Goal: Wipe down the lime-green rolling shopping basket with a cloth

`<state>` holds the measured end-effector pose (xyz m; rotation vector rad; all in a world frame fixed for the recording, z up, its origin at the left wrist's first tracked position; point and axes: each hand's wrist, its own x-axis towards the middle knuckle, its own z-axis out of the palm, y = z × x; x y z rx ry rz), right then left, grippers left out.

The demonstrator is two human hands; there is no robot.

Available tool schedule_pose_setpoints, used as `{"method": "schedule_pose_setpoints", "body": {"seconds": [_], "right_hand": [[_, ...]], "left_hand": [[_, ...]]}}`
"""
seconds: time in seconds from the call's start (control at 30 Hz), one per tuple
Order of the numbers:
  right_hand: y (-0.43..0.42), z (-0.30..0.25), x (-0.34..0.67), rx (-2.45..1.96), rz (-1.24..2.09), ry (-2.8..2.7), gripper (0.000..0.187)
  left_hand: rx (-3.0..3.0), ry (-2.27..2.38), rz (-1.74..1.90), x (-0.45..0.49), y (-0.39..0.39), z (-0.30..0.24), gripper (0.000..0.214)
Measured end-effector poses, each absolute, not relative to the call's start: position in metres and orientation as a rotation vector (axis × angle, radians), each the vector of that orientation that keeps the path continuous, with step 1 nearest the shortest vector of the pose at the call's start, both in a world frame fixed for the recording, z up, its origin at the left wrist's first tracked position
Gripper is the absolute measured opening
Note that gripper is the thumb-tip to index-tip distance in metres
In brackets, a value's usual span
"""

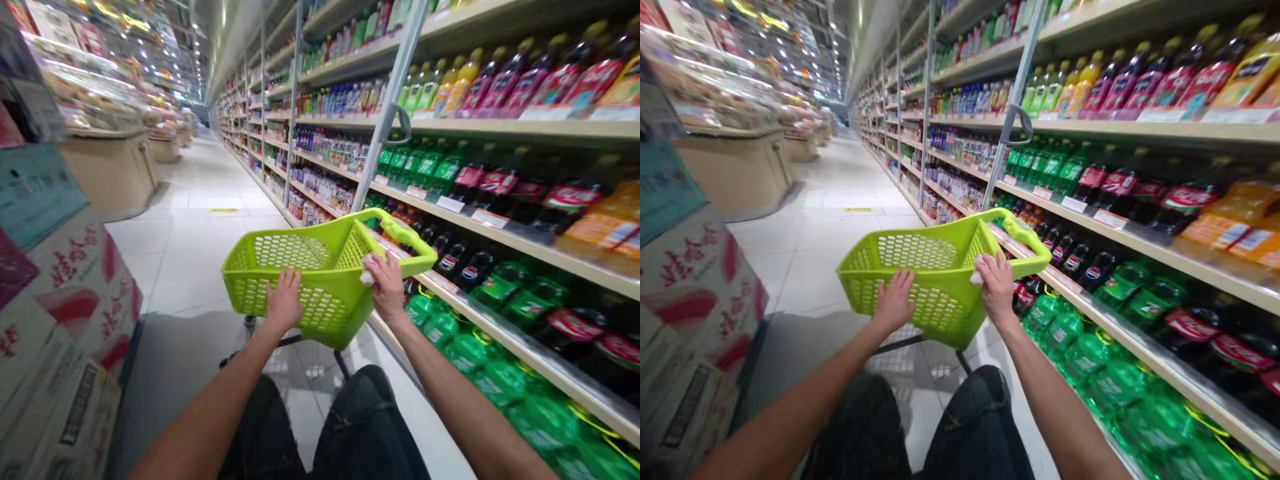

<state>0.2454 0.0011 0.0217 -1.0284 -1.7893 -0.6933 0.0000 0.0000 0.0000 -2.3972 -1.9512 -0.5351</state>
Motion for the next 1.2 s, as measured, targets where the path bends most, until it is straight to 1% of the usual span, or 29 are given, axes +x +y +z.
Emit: {"method": "schedule_pose_setpoints", "body": {"seconds": [0.13,0.2,0.27,0.4,0.47,0.5,0.57,0.63,0.7,0.77,0.93,1.0,1.13,1.2], "right_hand": [[-0.007,-0.044,0.226,-0.908,-0.594,-2.063,0.030],[-0.015,-0.061,0.219,-0.876,-0.547,-2.132,0.031],[-0.019,-0.056,0.214,-0.878,-0.516,-2.102,0.032],[-0.009,-0.006,0.209,-0.877,-0.530,-1.890,0.034],[0.000,0.005,0.207,-0.891,-0.543,-1.828,0.034],[0.002,0.000,0.206,-0.900,-0.544,-1.837,0.033],[0.001,-0.029,0.204,-0.910,-0.532,-1.923,0.031],[-0.007,-0.066,0.201,-0.899,-0.510,-2.018,0.028],[-0.015,-0.091,0.196,-0.865,-0.451,-2.109,0.029],[-0.017,-0.089,0.186,-0.818,-0.393,-2.131,0.031],[0.007,-0.040,0.151,-0.820,-0.365,-1.929,0.033],[0.013,-0.047,0.139,-0.811,-0.365,-1.958,0.031],[0.003,-0.088,0.116,-0.712,-0.334,-2.211,0.027],[0.000,-0.088,0.096,-0.660,-0.319,-2.274,0.026]], "left_hand": [[-2.404,-1.913,-0.551,0.005,-0.006,-0.002,0.069],[-2.418,-1.885,-0.541,0.008,-0.008,-0.003,0.070],[-2.438,-1.846,-0.531,0.011,-0.009,-0.004,0.071],[-2.457,-1.761,-0.539,0.020,-0.012,-0.008,0.071],[-2.464,-1.723,-0.541,0.021,-0.013,-0.010,0.069],[-2.475,-1.694,-0.539,0.020,-0.013,-0.010,0.068],[-2.476,-1.671,-0.531,0.012,-0.013,-0.012,0.066],[-2.399,-1.763,-0.532,-0.003,-0.011,-0.014,0.065],[-2.293,-1.874,-0.531,-0.019,-0.009,-0.017,0.065],[-2.262,-1.890,-0.520,-0.032,-0.007,-0.020,0.066],[-2.340,-1.841,-0.509,-0.044,-0.006,-0.021,0.066],[-2.337,-1.898,-0.517,-0.054,-0.005,-0.020,0.066],[-2.276,-2.181,-0.608,-0.088,-0.004,-0.019,0.066],[-2.328,-2.229,-0.698,-0.103,-0.003,-0.020,0.068]]}}
